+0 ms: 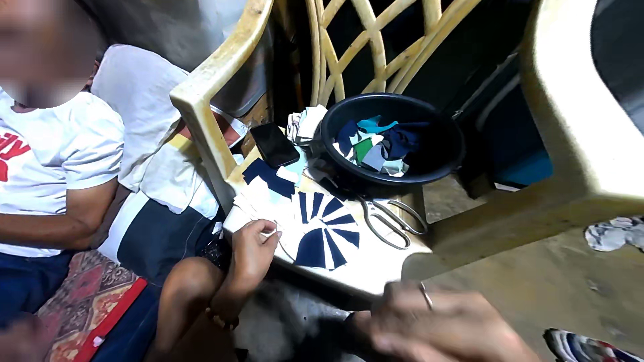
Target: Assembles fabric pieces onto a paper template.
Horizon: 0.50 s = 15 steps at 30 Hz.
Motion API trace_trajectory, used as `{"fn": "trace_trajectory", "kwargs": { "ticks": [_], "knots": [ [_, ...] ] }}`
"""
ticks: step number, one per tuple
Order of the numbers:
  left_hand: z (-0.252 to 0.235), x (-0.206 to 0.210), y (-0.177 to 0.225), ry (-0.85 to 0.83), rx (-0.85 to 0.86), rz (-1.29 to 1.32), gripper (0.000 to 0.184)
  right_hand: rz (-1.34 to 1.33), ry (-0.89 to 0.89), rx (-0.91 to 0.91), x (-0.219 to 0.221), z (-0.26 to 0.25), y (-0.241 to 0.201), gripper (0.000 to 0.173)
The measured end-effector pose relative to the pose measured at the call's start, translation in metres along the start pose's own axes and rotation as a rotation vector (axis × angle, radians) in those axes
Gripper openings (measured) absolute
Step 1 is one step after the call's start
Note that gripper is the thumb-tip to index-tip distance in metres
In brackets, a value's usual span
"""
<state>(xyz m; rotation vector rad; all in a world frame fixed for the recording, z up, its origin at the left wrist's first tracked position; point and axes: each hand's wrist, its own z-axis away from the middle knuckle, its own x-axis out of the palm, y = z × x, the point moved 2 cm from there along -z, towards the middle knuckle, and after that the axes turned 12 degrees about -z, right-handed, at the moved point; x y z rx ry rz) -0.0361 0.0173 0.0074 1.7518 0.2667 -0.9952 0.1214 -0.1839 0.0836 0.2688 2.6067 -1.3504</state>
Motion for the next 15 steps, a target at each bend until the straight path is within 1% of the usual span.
{"fn": "trace_trajectory", "kwargs": {
  "ticks": [2, 3, 4, 5, 7, 9, 12, 15],
  "knots": [
    [0.003, -0.002, 0.0, 0.063, 0.134, -0.087, 0.014, 0.471, 0.088, 0.118, -0.006, -0.003, 0.032, 0.017],
    [0.005, -0.002, 0.002, 0.047, 0.176, -0.11, 0.013, 0.63, 0.11, 0.23, -0.005, -0.005, 0.045, 0.012],
    [0.006, -0.001, 0.005, -0.006, 0.202, -0.121, 0.013, 0.686, 0.111, 0.365, -0.002, -0.008, 0.056, 0.007],
    [0.007, 0.0, 0.007, -0.071, 0.215, -0.136, 0.014, 0.703, 0.102, 0.48, 0.0, -0.012, 0.066, 0.008],
    [0.007, 0.003, 0.014, -0.179, 0.22, -0.184, 0.017, 0.675, 0.069, 0.606, 0.002, -0.018, 0.08, 0.016],
    [0.007, 0.006, 0.02, -0.239, 0.195, -0.266, 0.021, 0.62, 0.063, 0.629, 0.002, -0.021, 0.088, 0.02],
    [0.006, 0.006, 0.028, -0.334, 0.088, -0.369, 0.028, 0.551, 0.078, 0.639, 0.002, -0.023, 0.095, 0.025],
    [0.003, 0.006, 0.031, -0.397, 0.009, -0.418, 0.027, 0.549, 0.044, 0.722, 0.001, -0.025, 0.102, 0.027]
  ]
}}
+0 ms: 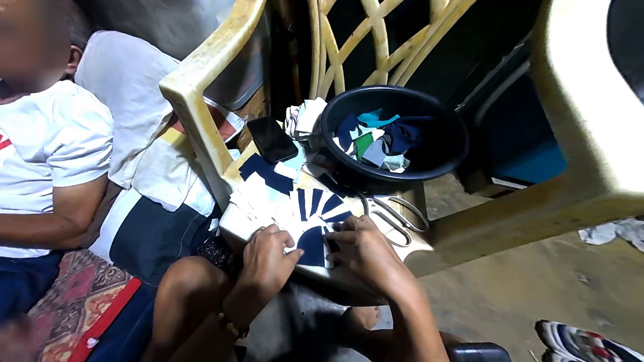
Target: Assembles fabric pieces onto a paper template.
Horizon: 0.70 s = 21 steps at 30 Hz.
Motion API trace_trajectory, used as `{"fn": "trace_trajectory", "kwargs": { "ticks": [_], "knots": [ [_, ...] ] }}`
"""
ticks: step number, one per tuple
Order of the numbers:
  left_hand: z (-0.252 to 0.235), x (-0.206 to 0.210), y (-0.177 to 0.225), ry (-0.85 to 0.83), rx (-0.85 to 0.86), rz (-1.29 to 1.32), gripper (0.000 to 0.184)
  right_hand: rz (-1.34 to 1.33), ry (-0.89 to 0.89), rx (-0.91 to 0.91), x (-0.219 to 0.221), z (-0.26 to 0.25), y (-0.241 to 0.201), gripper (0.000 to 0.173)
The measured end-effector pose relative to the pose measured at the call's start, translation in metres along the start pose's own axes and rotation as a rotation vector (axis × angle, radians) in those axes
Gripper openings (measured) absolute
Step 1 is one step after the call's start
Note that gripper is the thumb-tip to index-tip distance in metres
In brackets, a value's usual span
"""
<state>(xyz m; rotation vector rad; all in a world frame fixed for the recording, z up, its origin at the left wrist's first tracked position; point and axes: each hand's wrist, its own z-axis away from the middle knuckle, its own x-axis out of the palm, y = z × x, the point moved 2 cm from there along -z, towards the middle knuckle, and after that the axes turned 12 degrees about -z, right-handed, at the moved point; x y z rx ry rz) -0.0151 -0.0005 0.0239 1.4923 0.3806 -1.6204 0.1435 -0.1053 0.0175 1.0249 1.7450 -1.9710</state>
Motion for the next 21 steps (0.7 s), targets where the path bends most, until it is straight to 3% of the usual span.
{"fn": "trace_trajectory", "kwargs": {
  "ticks": [8, 15, 21],
  "knots": [
    [-0.0018, 0.0004, 0.0047, -0.082, -0.062, 0.012, 0.021, 0.053, -0.017, 0.037, 0.0036, -0.0033, 0.0052, 0.026],
    [-0.0013, 0.0033, 0.0052, -0.108, -0.041, 0.035, 0.021, 0.026, 0.07, -0.107, 0.0088, -0.0009, 0.0086, 0.033],
    [-0.001, 0.0041, 0.0041, -0.086, -0.028, 0.068, 0.021, 0.033, 0.03, -0.066, 0.0074, -0.0041, 0.0081, 0.027]
  ]
}}
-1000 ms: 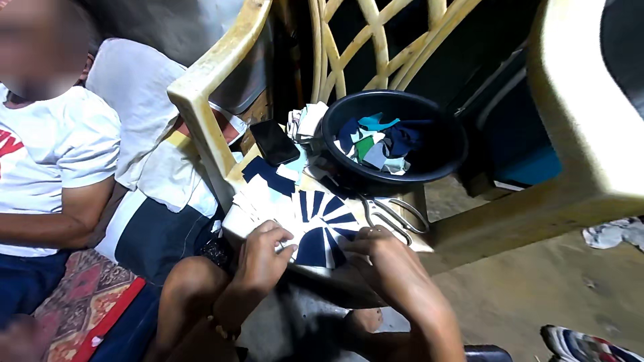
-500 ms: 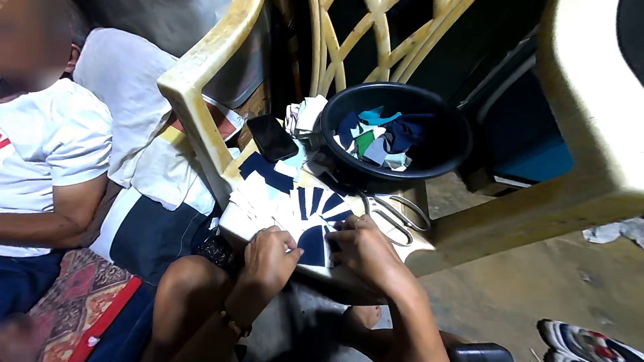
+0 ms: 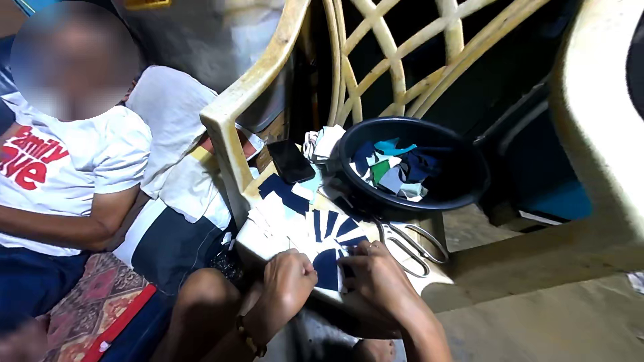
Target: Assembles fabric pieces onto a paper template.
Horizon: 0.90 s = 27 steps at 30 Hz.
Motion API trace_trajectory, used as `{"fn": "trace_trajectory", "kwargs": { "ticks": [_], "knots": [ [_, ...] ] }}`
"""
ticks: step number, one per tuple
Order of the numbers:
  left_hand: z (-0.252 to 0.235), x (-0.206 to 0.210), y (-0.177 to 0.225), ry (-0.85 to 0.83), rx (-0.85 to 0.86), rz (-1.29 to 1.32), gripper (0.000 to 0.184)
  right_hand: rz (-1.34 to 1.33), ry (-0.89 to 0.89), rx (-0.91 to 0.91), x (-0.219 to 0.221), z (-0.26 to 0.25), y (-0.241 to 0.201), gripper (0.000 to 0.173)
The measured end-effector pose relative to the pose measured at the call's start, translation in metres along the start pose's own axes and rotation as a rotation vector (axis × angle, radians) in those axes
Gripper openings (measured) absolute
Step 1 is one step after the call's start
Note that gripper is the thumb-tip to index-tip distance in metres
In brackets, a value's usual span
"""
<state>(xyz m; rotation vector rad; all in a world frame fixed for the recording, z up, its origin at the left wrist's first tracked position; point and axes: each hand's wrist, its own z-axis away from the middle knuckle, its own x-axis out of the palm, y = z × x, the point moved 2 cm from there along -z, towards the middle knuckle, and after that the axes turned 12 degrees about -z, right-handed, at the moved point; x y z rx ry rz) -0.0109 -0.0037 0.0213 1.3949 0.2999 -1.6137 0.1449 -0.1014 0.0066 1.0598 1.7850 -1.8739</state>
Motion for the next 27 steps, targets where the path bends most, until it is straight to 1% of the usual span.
{"fn": "trace_trajectory", "kwargs": {
  "ticks": [2, 4, 6, 8, 10, 13, 14, 16, 18, 19, 20, 21, 23, 25, 27],
  "knots": [
    [0.002, 0.001, -0.006, 0.081, 0.03, 0.096, 0.018, -0.002, -0.034, 0.041, -0.002, 0.0, 0.001, 0.026],
    [0.003, -0.001, -0.017, 0.219, 0.107, 0.27, 0.012, -0.022, -0.045, 0.063, -0.003, -0.001, 0.0, 0.026],
    [0.006, -0.009, -0.028, 0.335, 0.182, 0.471, 0.007, -0.027, -0.041, 0.047, -0.003, 0.0, 0.0, 0.027],
    [0.007, -0.019, -0.038, 0.421, 0.214, 0.621, 0.004, -0.037, -0.038, 0.026, -0.003, 0.0, 0.001, 0.027],
    [0.006, -0.026, -0.047, 0.516, 0.256, 0.738, 0.012, -0.041, -0.038, 0.014, -0.003, 0.0, 0.001, 0.028],
    [0.011, -0.035, -0.056, 0.575, 0.323, 0.873, 0.025, -0.059, -0.07, 0.022, -0.005, 0.0, 0.002, 0.028],
    [0.015, -0.037, -0.06, 0.569, 0.355, 0.876, 0.027, -0.081, -0.061, 0.011, -0.005, 0.001, 0.003, 0.026],
    [0.027, -0.044, -0.072, 0.477, 0.417, 0.803, 0.026, -0.124, -0.002, -0.035, -0.006, 0.003, 0.003, 0.019],
    [0.042, -0.049, -0.09, 0.339, 0.478, 0.61, 0.019, -0.125, 0.122, -0.119, -0.002, 0.001, 0.003, 0.011],
    [0.049, -0.049, -0.101, 0.273, 0.498, 0.488, 0.018, -0.109, 0.187, -0.152, 0.001, -0.001, 0.004, 0.01],
    [0.056, -0.048, -0.113, 0.214, 0.499, 0.345, 0.022, -0.089, 0.242, -0.172, 0.005, -0.004, 0.004, 0.01],
    [0.061, -0.044, -0.125, 0.177, 0.489, 0.213, 0.026, -0.065, 0.285, -0.185, 0.009, -0.007, 0.004, 0.01],
    [0.071, -0.034, -0.146, 0.165, 0.42, 0.085, 0.031, -0.023, 0.329, -0.187, 0.015, -0.013, 0.005, 0.01],
    [0.079, -0.025, -0.158, 0.143, 0.311, 0.081, 0.035, -0.006, 0.328, -0.181, 0.02, -0.016, 0.008, 0.01],
    [0.083, -0.017, -0.161, 0.137, 0.27, 0.11, 0.038, -0.006, 0.319, -0.185, 0.023, -0.018, 0.01, 0.012]
  ]
}}
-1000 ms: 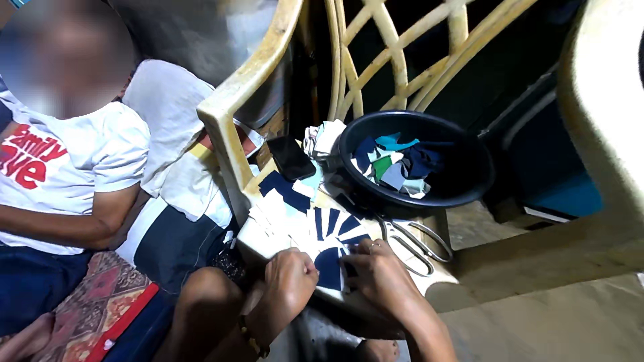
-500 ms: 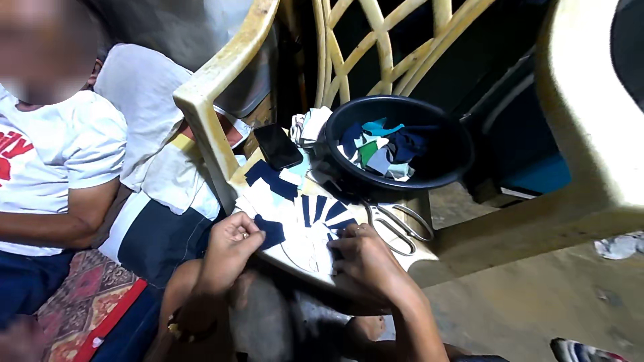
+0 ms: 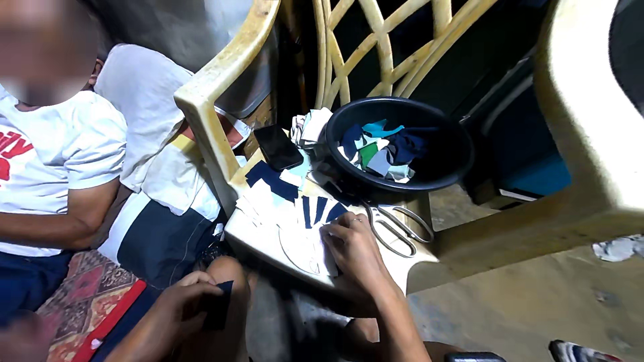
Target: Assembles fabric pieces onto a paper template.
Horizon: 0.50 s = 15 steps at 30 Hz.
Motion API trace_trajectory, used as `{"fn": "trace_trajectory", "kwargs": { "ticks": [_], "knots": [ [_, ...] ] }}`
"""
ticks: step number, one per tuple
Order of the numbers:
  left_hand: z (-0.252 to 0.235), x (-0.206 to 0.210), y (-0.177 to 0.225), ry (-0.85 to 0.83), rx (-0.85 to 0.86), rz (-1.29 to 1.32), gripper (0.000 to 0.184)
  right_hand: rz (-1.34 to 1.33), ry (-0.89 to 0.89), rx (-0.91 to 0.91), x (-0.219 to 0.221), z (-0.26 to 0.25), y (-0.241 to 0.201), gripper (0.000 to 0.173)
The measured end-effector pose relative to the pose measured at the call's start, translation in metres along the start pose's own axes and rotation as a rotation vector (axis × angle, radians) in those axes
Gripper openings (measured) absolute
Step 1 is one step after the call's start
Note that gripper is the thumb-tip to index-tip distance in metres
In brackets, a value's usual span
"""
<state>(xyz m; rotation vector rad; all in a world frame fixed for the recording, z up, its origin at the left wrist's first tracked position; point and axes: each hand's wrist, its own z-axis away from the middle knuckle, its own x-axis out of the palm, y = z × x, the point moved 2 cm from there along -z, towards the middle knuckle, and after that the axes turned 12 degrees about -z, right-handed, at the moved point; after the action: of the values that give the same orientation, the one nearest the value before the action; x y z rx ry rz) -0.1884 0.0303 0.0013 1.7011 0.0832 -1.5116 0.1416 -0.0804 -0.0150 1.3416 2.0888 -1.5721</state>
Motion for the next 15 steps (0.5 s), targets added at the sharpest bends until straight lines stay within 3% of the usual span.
{"fn": "trace_trajectory", "kwargs": {
  "ticks": [4, 15],
  "knots": [
    [0.0, 0.011, 0.002, 0.101, 0.061, -0.12, 0.039, -0.011, -0.019, -0.01, 0.002, 0.0, 0.002, 0.014],
    [-0.003, 0.003, 0.014, 0.079, 0.023, -0.321, 0.035, 0.004, -0.038, 0.011, 0.008, -0.004, 0.0, 0.012]
  ]
}}
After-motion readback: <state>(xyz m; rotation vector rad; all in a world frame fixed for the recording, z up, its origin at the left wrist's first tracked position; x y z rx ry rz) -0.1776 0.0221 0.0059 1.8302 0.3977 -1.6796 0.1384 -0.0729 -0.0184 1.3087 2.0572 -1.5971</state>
